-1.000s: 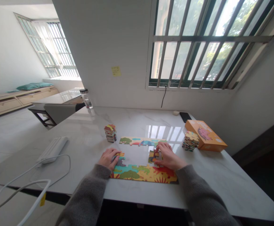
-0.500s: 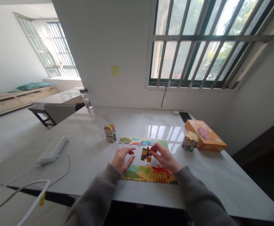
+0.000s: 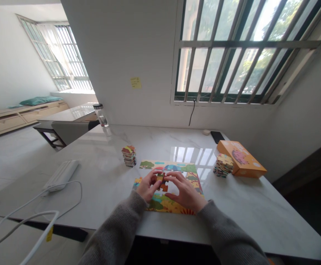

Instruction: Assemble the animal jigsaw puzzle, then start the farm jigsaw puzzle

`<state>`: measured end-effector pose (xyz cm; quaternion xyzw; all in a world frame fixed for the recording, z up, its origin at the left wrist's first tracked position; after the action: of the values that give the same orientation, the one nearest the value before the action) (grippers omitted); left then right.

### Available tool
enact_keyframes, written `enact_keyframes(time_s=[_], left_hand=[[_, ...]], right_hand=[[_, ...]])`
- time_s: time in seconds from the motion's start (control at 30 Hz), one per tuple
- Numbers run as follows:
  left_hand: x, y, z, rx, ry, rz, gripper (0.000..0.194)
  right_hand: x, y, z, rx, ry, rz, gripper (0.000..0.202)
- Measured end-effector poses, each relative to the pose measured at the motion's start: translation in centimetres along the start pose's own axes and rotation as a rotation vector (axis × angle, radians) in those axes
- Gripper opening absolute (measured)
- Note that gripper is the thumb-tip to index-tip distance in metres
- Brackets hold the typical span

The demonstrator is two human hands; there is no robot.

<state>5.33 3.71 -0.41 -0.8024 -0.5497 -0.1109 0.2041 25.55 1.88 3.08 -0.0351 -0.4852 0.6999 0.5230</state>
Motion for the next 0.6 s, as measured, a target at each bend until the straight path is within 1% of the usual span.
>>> enact_keyframes(time_s=[0.07, 0.1, 0.17, 0.23, 0.33, 0.37, 0.43, 0.5, 0.6], left_hand=[[-0.1, -0.2, -0.2, -0.061, -0.001, -0.018, 0.046], [-0.1, -0.5, -0.3, -0.053, 0.01, -0.024, 0.048], [-0.2, -1.6, -0.5, 0.038, 0.045, -0.053, 0.049], [-0.5, -3.6, -0.4, 0.221, 0.097, -0.094, 0.047], [-1.2, -7.5, 0.7, 0.543, 0.159, -0.101, 0.035], [-1.4, -8.7, 1.2, 0.625, 0.175, -0.12, 0.031], [-1.9, -10.7, 2.3, 0.729, 0.183, -0.109, 0.027], [-2.2, -11.8, 3.0, 0.755, 0.141, -0.12, 0.027], [-2.2, -12.1, 3.5, 0.735, 0.103, -0.163, 0.032]], right_hand=[[0.1, 0.0, 0.6, -0.062, -0.048, 0.014, 0.044], [0.2, 0.0, 0.8, -0.091, -0.061, 0.013, 0.042], [0.4, 0.0, 0.9, -0.127, -0.06, 0.005, 0.041], [0.5, 0.1, 0.7, -0.126, -0.027, 0.008, 0.04], [1.1, 0.2, 0.2, -0.112, 0.028, 0.037, 0.037], [1.3, 0.2, 0.1, -0.116, 0.036, 0.051, 0.035], [2.1, 0.5, 0.2, -0.13, 0.027, 0.091, 0.033], [3.2, 1.1, 0.6, -0.146, -0.004, 0.131, 0.032], [5.2, 2.5, 1.1, -0.187, -0.035, 0.179, 0.031]])
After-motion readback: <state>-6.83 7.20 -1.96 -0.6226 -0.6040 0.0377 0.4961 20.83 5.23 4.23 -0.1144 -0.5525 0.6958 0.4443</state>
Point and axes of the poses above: each hand's wrist, its own x-axis towards the middle knuckle, its own y-axis out of the palm, z = x × y, the point moved 1 cm from there along x, towards the middle knuckle, and after that the axes turned 10 degrees about y, right-handed, at the moved point
